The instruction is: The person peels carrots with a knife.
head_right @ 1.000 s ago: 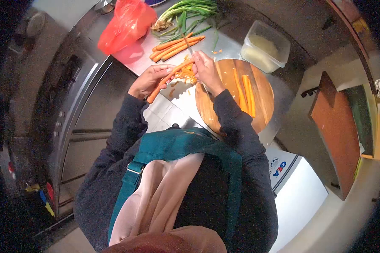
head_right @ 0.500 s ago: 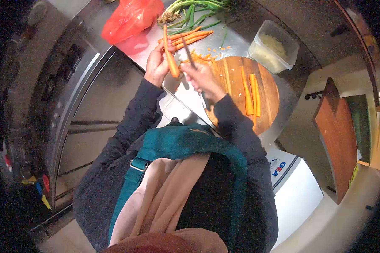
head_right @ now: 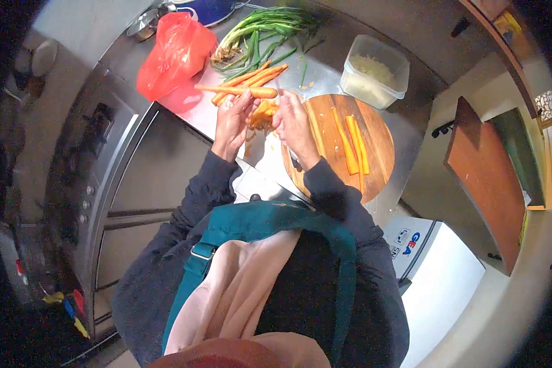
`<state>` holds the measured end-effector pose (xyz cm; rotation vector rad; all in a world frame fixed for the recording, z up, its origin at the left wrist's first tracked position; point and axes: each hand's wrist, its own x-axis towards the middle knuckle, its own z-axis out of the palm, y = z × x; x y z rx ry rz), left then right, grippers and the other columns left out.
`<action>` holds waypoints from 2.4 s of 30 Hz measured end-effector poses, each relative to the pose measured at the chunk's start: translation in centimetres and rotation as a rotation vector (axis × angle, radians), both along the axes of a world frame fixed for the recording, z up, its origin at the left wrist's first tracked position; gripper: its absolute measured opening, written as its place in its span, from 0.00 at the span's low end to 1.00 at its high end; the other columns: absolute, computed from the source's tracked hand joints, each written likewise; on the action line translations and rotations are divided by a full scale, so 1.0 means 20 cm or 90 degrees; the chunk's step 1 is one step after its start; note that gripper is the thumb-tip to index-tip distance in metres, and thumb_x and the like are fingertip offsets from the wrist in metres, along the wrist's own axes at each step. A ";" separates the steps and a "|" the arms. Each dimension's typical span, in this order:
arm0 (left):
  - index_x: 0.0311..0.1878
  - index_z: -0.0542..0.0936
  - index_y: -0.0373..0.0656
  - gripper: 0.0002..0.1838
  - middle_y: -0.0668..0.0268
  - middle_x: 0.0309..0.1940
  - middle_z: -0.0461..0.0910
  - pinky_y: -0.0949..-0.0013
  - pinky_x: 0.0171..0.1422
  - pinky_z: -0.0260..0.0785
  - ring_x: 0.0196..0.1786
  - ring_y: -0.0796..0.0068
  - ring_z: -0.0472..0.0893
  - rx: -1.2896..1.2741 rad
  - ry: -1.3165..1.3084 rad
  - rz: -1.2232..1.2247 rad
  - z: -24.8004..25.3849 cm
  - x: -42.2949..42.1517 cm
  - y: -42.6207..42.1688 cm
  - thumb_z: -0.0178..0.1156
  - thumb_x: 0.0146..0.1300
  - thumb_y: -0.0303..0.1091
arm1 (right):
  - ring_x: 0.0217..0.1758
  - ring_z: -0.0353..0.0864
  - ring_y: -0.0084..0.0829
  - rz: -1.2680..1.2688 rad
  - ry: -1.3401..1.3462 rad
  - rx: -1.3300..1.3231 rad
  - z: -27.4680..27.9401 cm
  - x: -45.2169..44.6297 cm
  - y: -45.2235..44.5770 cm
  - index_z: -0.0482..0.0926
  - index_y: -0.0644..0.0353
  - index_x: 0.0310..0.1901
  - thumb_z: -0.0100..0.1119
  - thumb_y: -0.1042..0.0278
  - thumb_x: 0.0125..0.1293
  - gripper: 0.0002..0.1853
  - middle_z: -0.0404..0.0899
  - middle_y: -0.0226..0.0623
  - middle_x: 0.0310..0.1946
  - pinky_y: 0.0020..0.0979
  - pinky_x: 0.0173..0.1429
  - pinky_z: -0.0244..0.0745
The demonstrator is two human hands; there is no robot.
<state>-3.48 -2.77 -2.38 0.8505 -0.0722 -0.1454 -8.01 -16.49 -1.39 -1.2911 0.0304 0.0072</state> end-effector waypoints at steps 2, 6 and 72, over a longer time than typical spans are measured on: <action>0.48 0.68 0.36 0.13 0.63 0.40 0.76 0.78 0.46 0.73 0.39 0.78 0.78 -0.016 -0.001 -0.001 0.01 -0.01 -0.02 0.54 0.63 0.29 | 0.13 0.57 0.11 0.000 -0.024 0.027 0.01 -0.01 0.04 0.61 0.58 0.58 0.39 0.52 0.70 0.22 0.64 0.25 0.18 0.15 0.15 0.53; 0.46 0.68 0.36 0.11 0.62 0.40 0.75 0.76 0.46 0.75 0.39 0.76 0.78 -0.062 0.019 0.033 0.04 -0.03 -0.04 0.54 0.61 0.25 | 0.14 0.58 0.11 -0.008 -0.072 0.047 0.01 0.01 0.06 0.61 0.57 0.59 0.44 0.59 0.69 0.20 0.64 0.24 0.18 0.14 0.17 0.53; 0.56 0.67 0.34 0.19 0.65 0.34 0.70 0.82 0.23 0.61 0.29 0.81 0.68 -0.017 0.149 -0.096 -0.08 -0.06 0.17 0.48 0.67 0.36 | 0.46 0.75 0.46 0.016 -0.145 -0.485 -0.07 0.03 -0.01 0.63 0.63 0.60 0.41 0.50 0.67 0.27 0.74 0.54 0.43 0.39 0.49 0.68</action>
